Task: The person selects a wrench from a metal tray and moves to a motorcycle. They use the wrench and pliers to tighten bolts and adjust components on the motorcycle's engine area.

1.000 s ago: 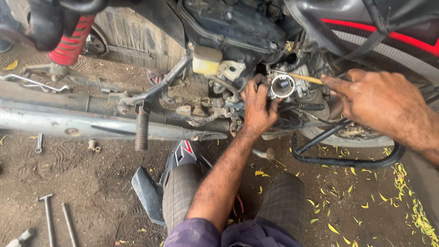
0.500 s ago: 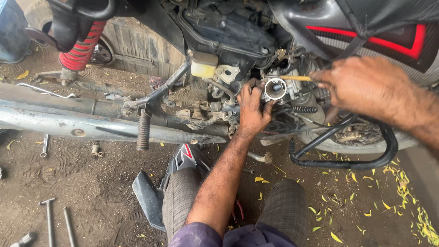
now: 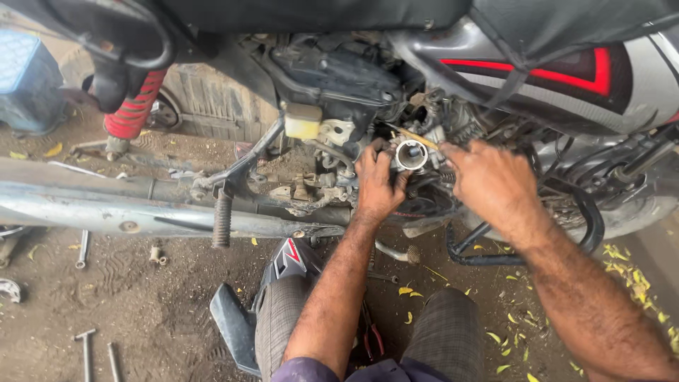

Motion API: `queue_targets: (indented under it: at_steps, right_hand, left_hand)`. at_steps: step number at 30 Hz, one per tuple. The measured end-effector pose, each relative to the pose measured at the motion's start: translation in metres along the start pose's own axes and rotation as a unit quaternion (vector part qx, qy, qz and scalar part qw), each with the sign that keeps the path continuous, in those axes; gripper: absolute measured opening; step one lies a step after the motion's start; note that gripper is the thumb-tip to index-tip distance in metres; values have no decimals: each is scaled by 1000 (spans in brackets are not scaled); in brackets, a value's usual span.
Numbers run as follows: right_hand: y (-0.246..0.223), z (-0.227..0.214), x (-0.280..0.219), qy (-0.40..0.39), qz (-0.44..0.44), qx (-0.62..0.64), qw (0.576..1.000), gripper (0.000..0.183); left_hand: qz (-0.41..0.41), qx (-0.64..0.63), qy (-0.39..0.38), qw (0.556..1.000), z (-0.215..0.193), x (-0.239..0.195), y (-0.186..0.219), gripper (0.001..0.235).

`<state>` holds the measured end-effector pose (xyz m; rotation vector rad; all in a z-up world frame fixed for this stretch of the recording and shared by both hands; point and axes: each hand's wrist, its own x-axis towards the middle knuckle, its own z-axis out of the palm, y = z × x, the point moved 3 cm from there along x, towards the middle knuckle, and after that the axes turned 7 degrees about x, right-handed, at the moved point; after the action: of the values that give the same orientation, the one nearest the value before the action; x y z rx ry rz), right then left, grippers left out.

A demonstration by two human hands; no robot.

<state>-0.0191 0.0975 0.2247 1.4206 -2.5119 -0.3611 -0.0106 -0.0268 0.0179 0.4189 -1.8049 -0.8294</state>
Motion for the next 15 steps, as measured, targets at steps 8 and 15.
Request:
queue_targets:
  at_steps: [8, 15]
  right_hand:
    - [59, -14, -13, 9, 32, 119, 992, 35]
    - [77, 182, -141, 52, 231, 694, 680, 33]
  left_hand:
    - [-3, 31, -2, 1000, -19, 5, 17, 67]
    - [-56, 149, -111, 981, -25, 32, 32, 93]
